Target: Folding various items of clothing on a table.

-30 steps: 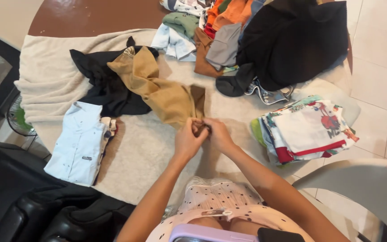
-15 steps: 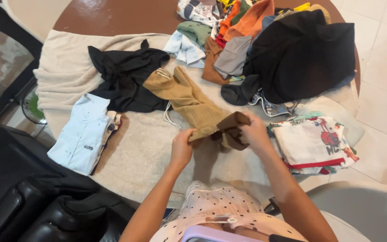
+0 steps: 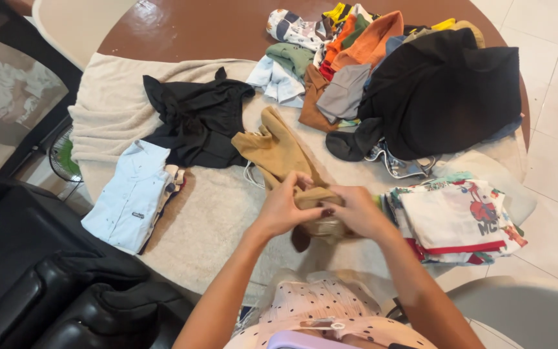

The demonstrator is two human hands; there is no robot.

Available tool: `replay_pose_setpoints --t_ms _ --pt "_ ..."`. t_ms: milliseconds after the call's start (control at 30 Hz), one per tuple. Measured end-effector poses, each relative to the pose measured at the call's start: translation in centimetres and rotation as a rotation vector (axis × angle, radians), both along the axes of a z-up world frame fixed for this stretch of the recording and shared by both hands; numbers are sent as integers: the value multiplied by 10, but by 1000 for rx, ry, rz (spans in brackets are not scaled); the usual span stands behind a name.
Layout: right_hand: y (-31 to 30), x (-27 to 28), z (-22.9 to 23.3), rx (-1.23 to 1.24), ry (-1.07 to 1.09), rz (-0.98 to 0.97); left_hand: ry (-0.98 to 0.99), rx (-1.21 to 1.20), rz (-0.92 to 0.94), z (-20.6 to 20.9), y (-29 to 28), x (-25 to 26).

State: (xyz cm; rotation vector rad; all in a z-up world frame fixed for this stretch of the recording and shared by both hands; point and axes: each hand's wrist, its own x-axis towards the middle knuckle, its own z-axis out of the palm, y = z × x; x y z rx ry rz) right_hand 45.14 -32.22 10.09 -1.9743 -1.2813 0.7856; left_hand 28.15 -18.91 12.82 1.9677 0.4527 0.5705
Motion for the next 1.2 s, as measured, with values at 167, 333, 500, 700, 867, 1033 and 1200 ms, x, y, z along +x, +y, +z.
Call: replay_pose_setpoints --t_ms 167,333,500,700,867,1033,1200 --pt "-24 39 12 172 402 38 194 24 -183 -11 18 -16" --pt "-46 68 47 419 850 -40 383 66 -210 -38 38 -37" --pt "-44 105 48 408 779 -177 490 -165 -193 -57 90 -63" --pt "-6 142 9 777 291 -211 100 699 489 34 111 -67" --pt "-18 87 93 793 288 -225 42 789 661 86 94 -94" --pt "-39 96 18 312 -86 132 334 767 611 -2 93 -136" --pt "-42 61 -30 -565 92 338 1324 202 294 -127 94 -159"
